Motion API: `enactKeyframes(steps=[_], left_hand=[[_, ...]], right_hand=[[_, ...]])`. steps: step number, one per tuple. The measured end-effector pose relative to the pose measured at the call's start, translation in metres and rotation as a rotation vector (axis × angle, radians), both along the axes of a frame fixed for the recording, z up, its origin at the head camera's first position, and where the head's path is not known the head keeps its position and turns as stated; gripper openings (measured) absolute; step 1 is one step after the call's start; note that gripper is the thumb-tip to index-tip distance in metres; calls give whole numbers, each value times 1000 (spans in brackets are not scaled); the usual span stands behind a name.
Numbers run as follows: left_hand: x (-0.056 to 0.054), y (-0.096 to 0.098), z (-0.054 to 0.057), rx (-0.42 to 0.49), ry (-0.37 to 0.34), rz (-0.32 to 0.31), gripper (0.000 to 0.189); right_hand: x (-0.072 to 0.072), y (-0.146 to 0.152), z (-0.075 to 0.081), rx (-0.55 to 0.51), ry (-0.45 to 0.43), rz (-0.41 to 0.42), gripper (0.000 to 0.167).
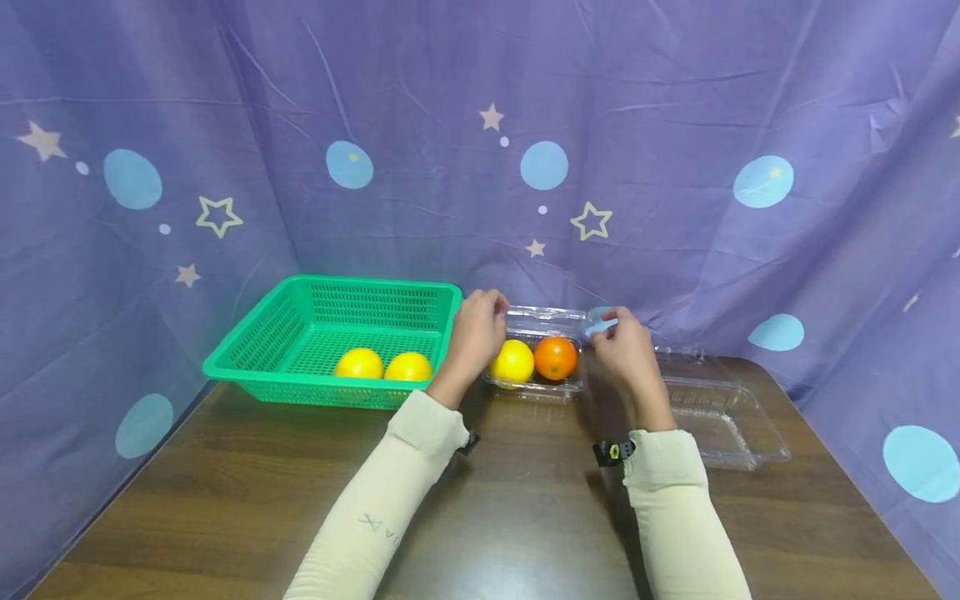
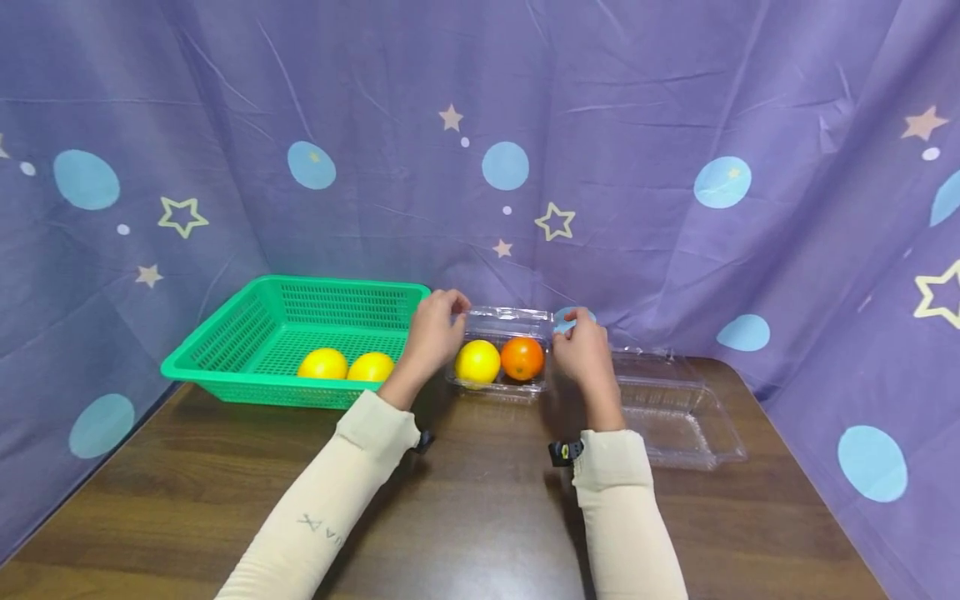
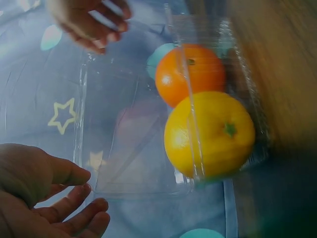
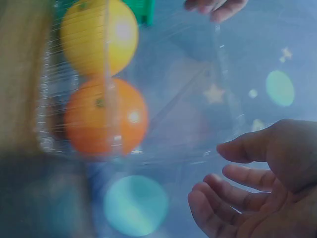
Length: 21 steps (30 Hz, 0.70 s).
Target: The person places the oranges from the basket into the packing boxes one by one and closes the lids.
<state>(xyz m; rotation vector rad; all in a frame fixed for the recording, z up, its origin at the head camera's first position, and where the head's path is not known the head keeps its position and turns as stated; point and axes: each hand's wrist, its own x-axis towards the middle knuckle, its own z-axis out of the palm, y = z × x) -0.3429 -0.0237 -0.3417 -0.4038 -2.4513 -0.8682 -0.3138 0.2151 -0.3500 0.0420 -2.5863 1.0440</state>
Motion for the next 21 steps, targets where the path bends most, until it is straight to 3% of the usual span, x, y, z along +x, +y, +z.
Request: enactKeyframes(steps=[4, 8, 14, 21], left_hand=[[3, -2, -2, -70, 20, -15, 14], [6, -5, -6, -142, 57, -21, 13], [17, -9, -12, -250, 76, -53, 15], [25, -14, -21, -336, 114, -64, 17]], right_hand=[[4, -3, 10, 49, 119, 23, 29], [5, -3, 12, 107, 204, 99, 17], [8, 0, 3, 240, 290, 202, 9], [11, 5, -13, 461, 409, 329, 14]])
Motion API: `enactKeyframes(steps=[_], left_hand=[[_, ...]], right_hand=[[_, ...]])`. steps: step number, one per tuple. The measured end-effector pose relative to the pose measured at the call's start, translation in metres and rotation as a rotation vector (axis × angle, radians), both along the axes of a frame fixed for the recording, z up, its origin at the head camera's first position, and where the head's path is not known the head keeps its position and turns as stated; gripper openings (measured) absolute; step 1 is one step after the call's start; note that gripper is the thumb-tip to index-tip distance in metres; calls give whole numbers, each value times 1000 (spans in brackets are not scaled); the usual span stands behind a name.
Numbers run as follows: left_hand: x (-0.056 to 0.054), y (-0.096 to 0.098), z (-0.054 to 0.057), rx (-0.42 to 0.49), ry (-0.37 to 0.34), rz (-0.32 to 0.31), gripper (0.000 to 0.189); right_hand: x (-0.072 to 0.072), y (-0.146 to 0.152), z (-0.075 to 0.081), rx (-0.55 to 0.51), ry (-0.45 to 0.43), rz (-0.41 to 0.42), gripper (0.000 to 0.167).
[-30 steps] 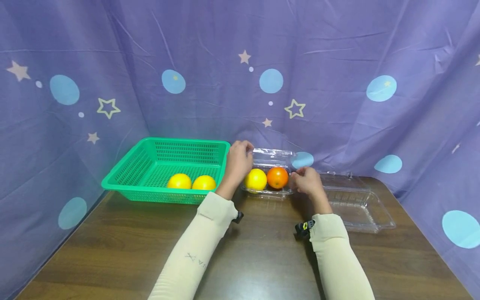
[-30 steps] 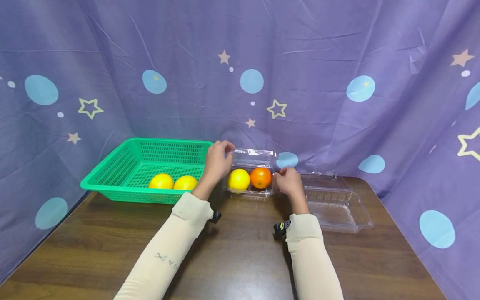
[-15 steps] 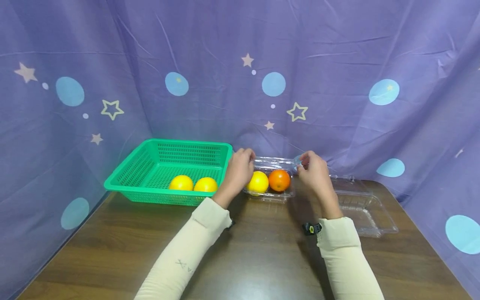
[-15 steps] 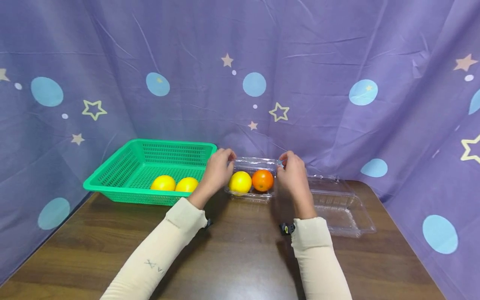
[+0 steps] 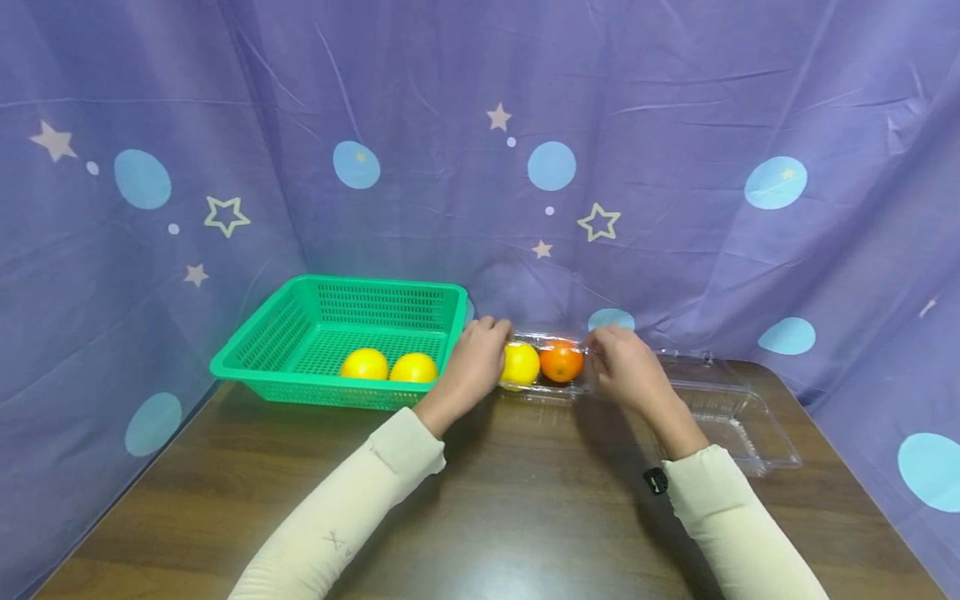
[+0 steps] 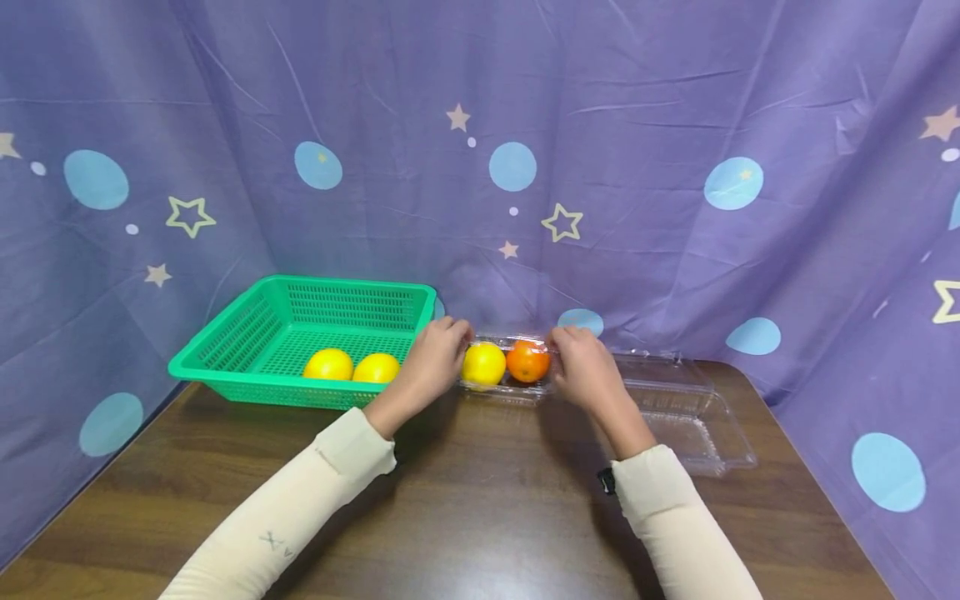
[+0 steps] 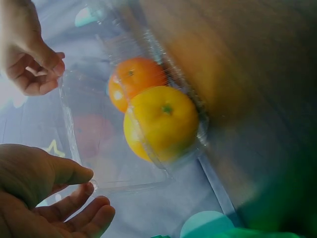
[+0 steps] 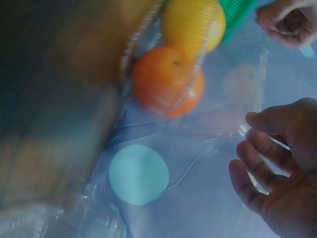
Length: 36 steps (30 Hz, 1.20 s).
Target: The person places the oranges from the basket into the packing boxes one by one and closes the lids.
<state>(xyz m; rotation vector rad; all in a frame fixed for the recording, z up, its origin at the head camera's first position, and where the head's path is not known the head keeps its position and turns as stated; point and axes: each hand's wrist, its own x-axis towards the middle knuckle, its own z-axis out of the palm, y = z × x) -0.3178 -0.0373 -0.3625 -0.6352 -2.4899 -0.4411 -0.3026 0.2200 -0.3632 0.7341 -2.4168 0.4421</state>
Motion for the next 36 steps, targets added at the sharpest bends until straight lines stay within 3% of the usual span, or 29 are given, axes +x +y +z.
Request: enactKeyframes(steps=[6, 14, 19, 32, 36], left_hand=[[4, -3, -6, -110, 38, -6, 19], [14, -8, -15, -299, 126, -28, 28], [17, -10, -19, -379, 126, -50, 20], [20, -8, -30, -445, 72, -51, 15], [19, -6, -31, -455, 88, -56, 17]], right_hand=[[2, 4, -8, 134, 105, 77, 12], [4, 6, -16, 219, 101, 160, 15], [5, 7, -22, 278, 122, 188, 13], [7, 4, -32, 345, 117, 187, 22], [6, 5, -33, 353, 130, 186, 26]])
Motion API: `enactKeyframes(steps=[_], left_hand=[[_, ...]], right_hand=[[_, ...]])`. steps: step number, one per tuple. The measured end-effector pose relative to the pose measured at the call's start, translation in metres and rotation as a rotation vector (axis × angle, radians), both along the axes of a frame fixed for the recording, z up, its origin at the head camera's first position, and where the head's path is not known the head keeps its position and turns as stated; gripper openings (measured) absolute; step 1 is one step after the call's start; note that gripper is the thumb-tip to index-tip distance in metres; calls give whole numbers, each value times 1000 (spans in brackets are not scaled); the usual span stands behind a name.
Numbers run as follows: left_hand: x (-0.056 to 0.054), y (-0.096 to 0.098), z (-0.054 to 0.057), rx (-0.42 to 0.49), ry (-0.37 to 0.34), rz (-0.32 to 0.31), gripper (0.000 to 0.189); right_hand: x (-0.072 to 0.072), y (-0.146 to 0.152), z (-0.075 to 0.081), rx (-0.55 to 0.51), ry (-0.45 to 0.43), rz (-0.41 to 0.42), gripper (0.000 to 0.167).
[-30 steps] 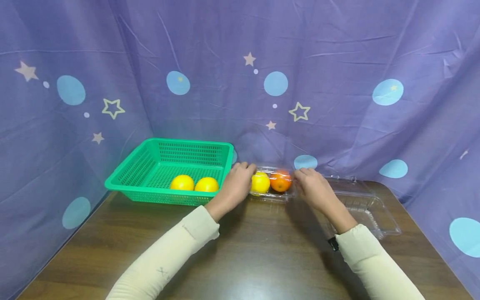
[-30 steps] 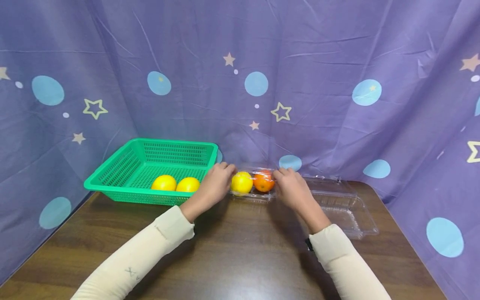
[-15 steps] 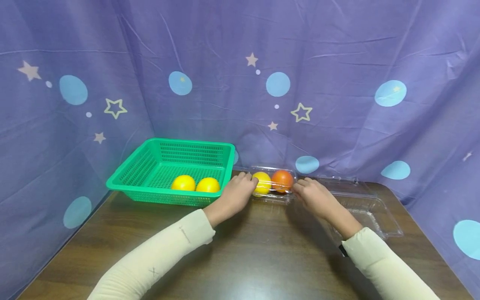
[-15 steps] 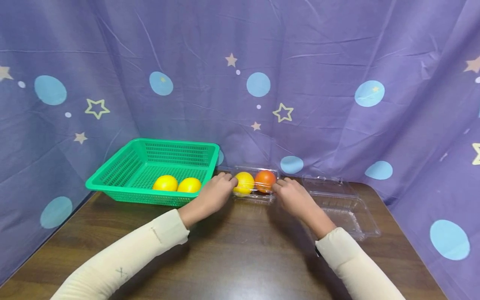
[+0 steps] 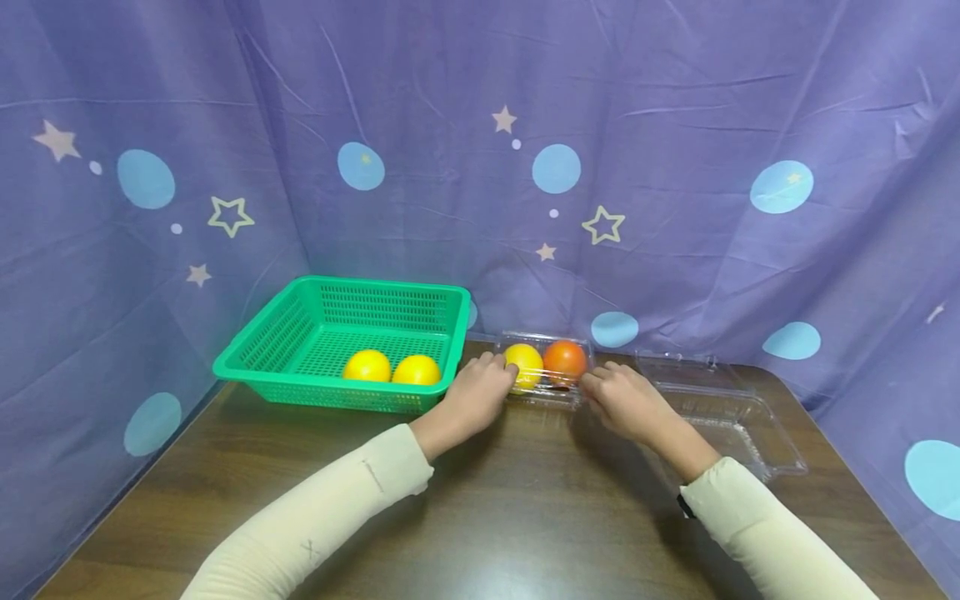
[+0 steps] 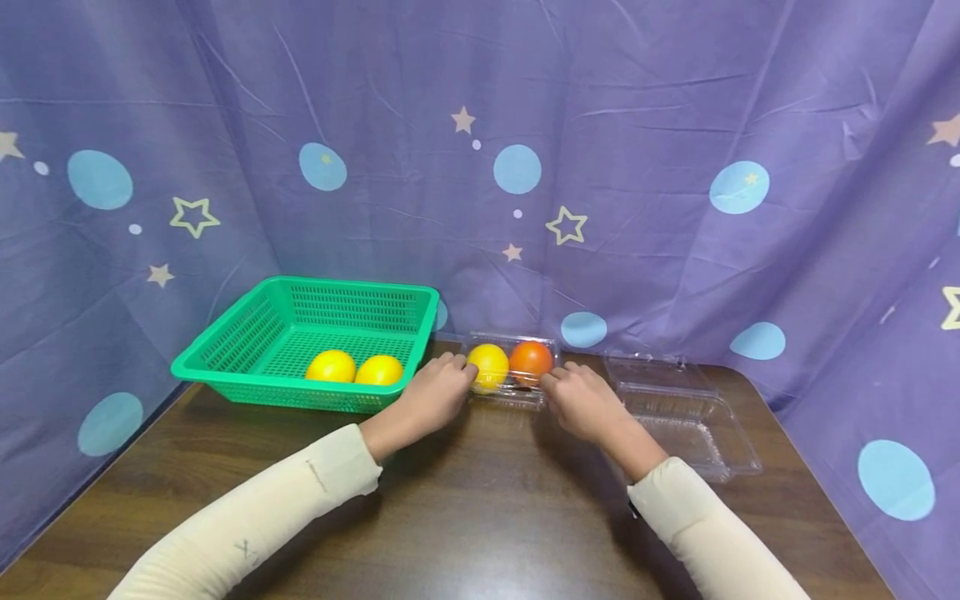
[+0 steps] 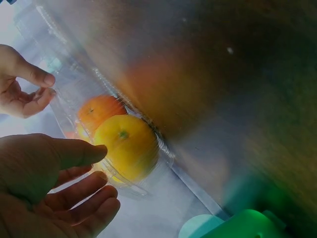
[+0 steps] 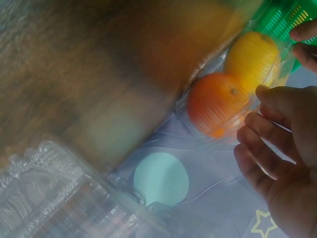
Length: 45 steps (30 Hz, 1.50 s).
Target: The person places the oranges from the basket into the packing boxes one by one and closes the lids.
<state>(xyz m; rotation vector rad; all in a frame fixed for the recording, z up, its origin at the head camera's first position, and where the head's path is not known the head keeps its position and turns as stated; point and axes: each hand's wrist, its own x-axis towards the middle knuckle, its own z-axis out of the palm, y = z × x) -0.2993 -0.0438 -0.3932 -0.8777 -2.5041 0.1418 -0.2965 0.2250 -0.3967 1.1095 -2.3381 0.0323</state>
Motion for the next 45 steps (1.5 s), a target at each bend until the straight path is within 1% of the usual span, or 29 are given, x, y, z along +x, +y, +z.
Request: enactKeyframes(steps=[5, 9, 14, 17, 19, 23, 26, 35, 45], left_hand=[[-5, 1, -2, -40, 15, -25, 20], [-9, 2, -3, -80, 58, -54, 22], [-10, 2, -3, -128, 120, -61, 23], [-10, 4, -4, -150, 146, -59, 23], [-11, 5, -4, -163, 149, -56, 23], [-10, 6, -4, -200, 136, -49, 20], [-10, 5, -3, -222, 147, -51, 18], [-10, 4, -3, -227, 168, -85, 15], [-10, 6, -4, -220, 138, -62, 17]], right_hand=[[0, -2, -3, 8, -8, -39, 32], [-1, -4, -5, 8, 0, -74, 35], [-1, -8, -6, 7, 46, -89, 27], [1, -9, -6, 5, 64, -98, 23], [2, -9, -6, 4, 68, -102, 24], [3, -10, -6, 8, 71, -102, 26], [2, -10, -6, 14, 75, -99, 26], [-1, -9, -7, -7, 98, -82, 24], [-2, -9, -10, -18, 90, -89, 24]])
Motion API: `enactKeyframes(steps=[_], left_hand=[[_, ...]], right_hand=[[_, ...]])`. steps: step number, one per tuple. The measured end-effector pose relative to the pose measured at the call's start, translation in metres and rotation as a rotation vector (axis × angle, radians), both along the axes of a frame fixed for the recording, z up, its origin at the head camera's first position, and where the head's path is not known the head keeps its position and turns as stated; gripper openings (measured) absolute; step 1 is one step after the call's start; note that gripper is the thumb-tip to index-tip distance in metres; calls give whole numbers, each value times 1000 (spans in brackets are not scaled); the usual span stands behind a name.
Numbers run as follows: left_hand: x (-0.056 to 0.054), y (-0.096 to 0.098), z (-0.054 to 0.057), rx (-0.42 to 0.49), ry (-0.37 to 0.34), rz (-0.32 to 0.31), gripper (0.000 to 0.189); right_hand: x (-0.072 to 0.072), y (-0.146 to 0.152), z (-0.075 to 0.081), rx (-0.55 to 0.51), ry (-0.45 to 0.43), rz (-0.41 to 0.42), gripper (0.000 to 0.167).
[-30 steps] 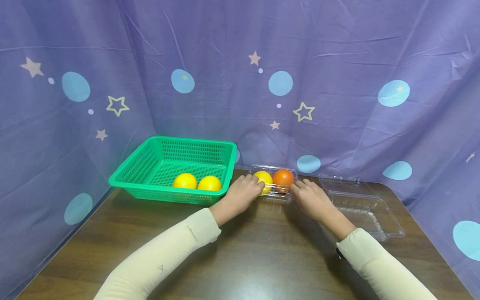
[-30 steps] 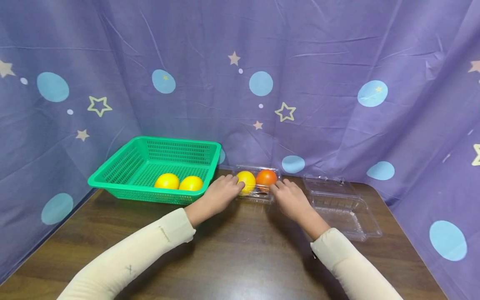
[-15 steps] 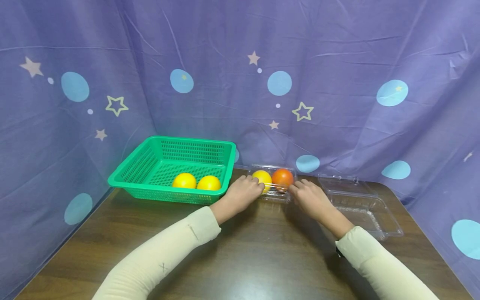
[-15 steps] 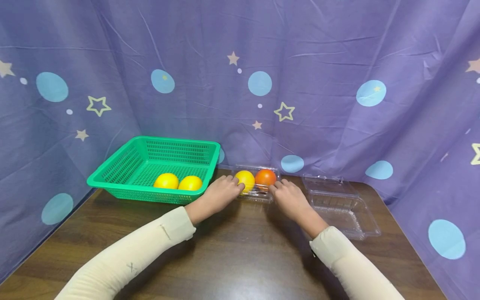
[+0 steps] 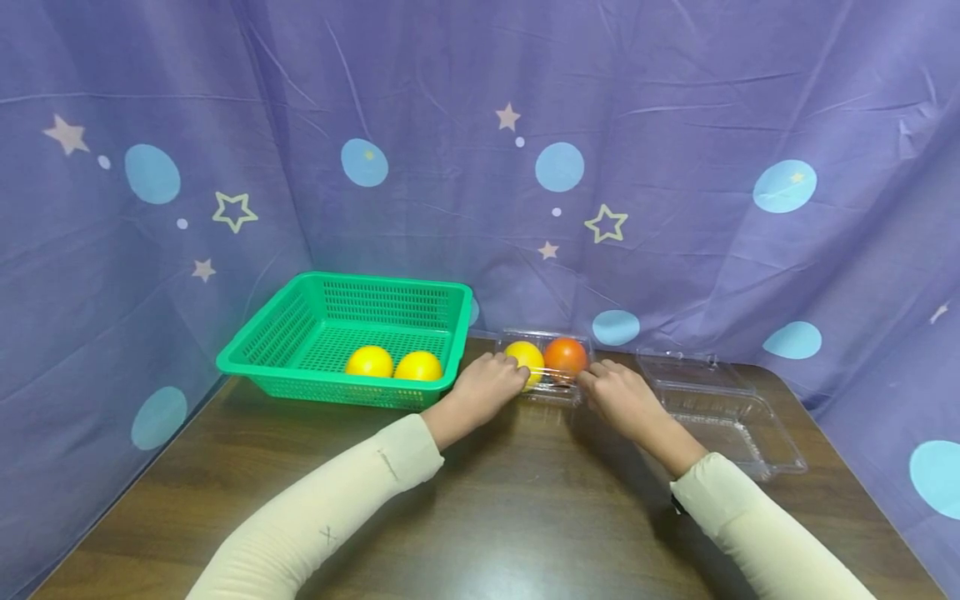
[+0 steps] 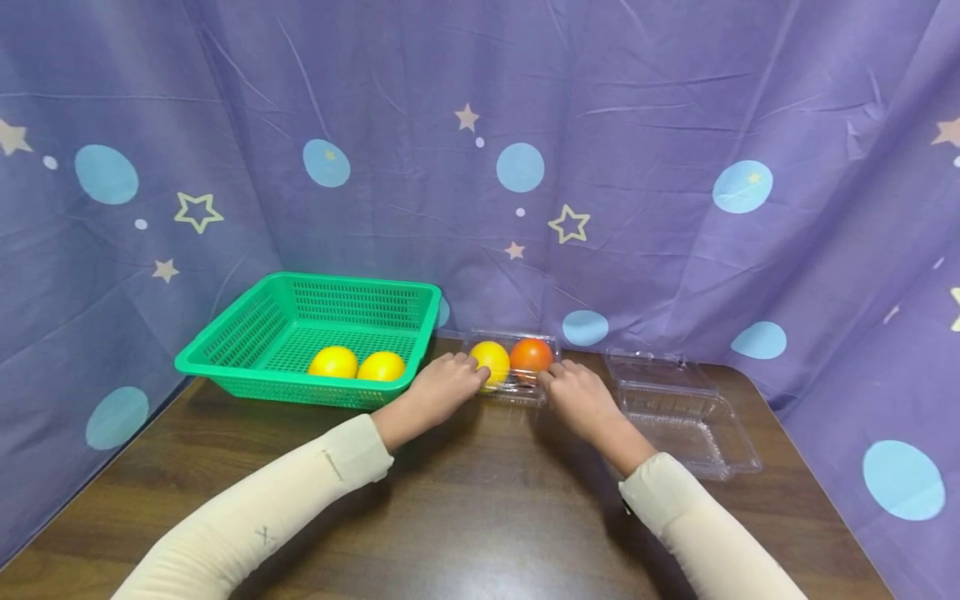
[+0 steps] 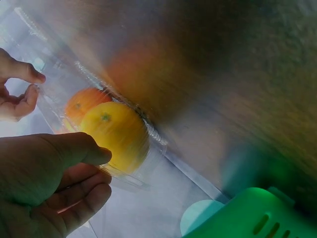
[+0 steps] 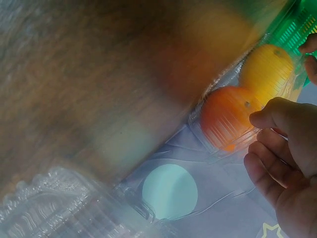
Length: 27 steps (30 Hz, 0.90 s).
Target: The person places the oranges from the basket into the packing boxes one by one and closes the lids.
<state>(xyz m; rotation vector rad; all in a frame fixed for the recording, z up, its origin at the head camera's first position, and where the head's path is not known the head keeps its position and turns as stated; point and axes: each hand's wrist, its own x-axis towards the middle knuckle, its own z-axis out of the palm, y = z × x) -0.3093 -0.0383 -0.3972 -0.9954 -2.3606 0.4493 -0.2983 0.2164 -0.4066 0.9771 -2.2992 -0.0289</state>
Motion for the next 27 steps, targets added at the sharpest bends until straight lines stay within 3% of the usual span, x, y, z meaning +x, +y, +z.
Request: enactKeyframes(steps=[27], left_hand=[[2, 0, 4, 28, -43, 8, 18]], right_hand=[[1, 0, 0, -20, -36, -22, 22]])
